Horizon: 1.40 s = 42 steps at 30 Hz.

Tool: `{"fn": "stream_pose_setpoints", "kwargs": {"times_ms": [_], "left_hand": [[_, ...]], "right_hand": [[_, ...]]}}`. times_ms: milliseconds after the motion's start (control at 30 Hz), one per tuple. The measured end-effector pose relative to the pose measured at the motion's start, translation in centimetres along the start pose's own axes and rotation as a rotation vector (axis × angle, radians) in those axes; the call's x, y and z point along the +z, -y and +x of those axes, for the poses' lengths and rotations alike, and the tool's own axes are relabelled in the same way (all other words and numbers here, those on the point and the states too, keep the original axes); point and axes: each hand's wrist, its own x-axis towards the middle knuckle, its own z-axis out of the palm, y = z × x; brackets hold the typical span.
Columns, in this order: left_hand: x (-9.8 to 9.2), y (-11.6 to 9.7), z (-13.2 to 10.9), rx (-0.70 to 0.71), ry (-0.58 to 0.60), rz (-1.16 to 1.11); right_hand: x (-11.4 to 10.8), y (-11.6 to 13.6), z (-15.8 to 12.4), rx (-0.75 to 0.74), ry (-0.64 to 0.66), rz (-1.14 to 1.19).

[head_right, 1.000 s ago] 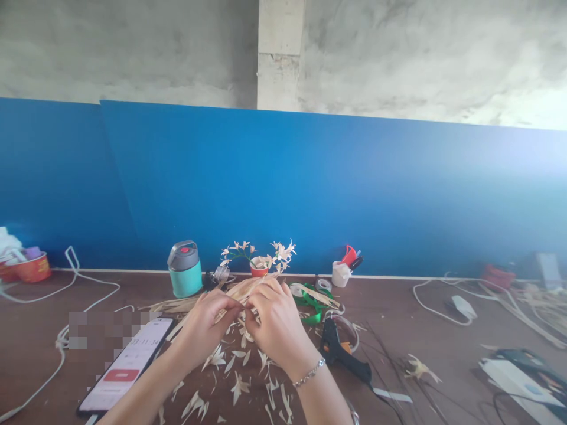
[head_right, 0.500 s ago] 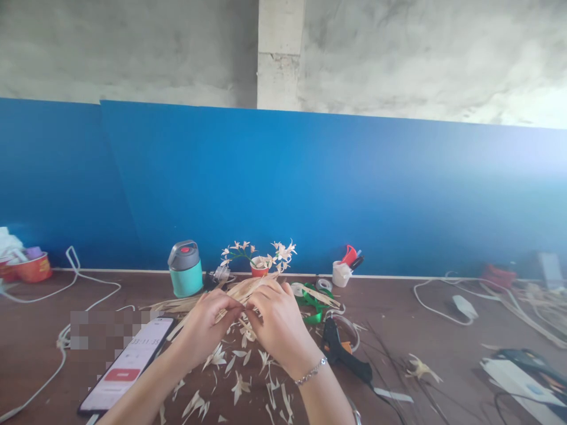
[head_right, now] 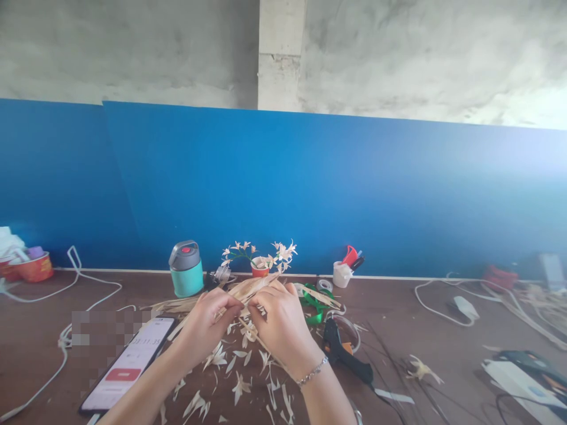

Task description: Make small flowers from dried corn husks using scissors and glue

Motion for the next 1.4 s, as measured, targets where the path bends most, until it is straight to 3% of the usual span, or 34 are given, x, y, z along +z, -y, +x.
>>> {"fn": "stream_pose_setpoints", "kwargs": {"times_ms": [167,333,400,500,567,700,900,1033,1133,1233,1400], "left_hand": [[0.0,0.7,0.0,-0.063,-0.039,-0.057],[-0.4,1.1,0.4,-0.288,-0.31,-0.218],[-0.6,0.6,0.5,-0.438,-0.247,-0.332],[-0.4,-0.4,0.4,-0.556,-0.024,-0.587],[0.0,-0.9,0.3,-0.578,-0.018,-0.734],[0.9,-0.6,0.1,-0.641,-0.119,-0.836],[1.3,0.4,0.0,-0.64,-0.142,-0.868],[0.5,-0.2,0.2,-0.604,-0.023,-0.79],[-0.1,-0.6,0.3,-0.555,0.11,-0.757],[-0.4,-0.7,0.4,-0.525,0.123,-0.754],[-0.3,-0.6,0.4,-0.549,0.138,-0.826]], "right_hand": [[0.0,-0.6,0.0,0.021,-0.017,0.008],[-0.1,-1.0,0.1,0.064,-0.154,0.0],[0.1,-0.8,0.0,0.081,-0.194,0.01],[0.7,-0.3,0.0,0.079,-0.205,0.02],[1.2,0.0,-0.1,0.064,-0.194,0.015],[2.0,0.6,-0.2,0.001,-0.134,0.036],[1.5,0.9,-0.2,-0.028,-0.067,0.056],[0.4,1.1,-0.3,-0.053,-0.027,0.232],[-0.1,1.2,-0.3,-0.044,0.079,0.387],[0.1,1.0,-0.4,-0.046,0.156,0.45],[0.6,0.5,-0.4,-0.032,0.106,0.352]]}}
